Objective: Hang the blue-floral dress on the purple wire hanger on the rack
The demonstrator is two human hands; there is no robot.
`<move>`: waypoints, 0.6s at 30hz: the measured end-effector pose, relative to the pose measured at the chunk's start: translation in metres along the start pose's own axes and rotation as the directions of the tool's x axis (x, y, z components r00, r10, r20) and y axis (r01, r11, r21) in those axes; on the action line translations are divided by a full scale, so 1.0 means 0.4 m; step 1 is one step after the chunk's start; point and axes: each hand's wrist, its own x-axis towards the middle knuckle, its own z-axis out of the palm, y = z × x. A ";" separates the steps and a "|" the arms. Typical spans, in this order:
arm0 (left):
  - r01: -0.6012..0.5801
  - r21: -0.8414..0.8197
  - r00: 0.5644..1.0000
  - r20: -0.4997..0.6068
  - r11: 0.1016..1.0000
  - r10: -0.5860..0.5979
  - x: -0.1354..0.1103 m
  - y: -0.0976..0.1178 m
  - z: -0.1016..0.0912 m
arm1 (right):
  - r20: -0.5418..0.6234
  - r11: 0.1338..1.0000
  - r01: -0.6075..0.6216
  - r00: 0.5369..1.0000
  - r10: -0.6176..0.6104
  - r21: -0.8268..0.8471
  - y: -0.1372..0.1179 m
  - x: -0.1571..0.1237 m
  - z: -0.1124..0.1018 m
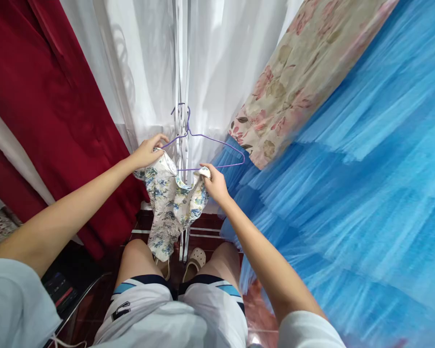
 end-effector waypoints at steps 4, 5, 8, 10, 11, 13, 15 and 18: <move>0.061 0.072 0.998 -0.037 0.995 -0.059 -0.022 0.028 0.001 | -0.432 0.998 -0.035 0.902 0.010 -0.051 0.041 0.011 -0.099; 0.063 0.071 0.997 -0.038 0.996 -0.060 -0.025 0.032 -0.001 | -0.437 0.995 -0.075 0.898 0.039 -0.066 0.055 0.029 -0.127; 0.036 0.080 0.998 -0.045 0.996 -0.033 -0.022 0.032 -0.017 | -0.199 0.981 -0.174 0.968 0.153 -0.090 0.082 0.089 -0.205; 0.009 0.103 0.997 -0.080 0.995 0.000 -0.022 0.016 -0.035 | -0.049 0.977 -0.195 0.980 0.191 -0.090 0.079 0.113 -0.254; 0.012 0.115 0.995 -0.104 0.993 0.000 -0.024 0.003 -0.045 | 0.019 0.976 -0.205 0.978 0.206 -0.069 0.070 0.116 -0.278; 0.078 0.120 0.986 -0.157 0.990 -0.059 -0.036 -0.025 -0.063 | 0.230 0.963 -0.267 0.940 0.252 0.034 0.042 0.109 -0.322; 0.175 0.066 0.975 -0.148 0.982 -0.164 -0.053 -0.049 -0.070 | 0.458 0.901 -0.388 0.848 0.267 0.193 0.006 0.094 -0.349; 0.224 -0.042 0.974 -0.030 0.974 -0.225 -0.076 -0.066 -0.046 | 0.408 0.795 -0.430 0.877 0.254 0.428 -0.039 0.081 -0.330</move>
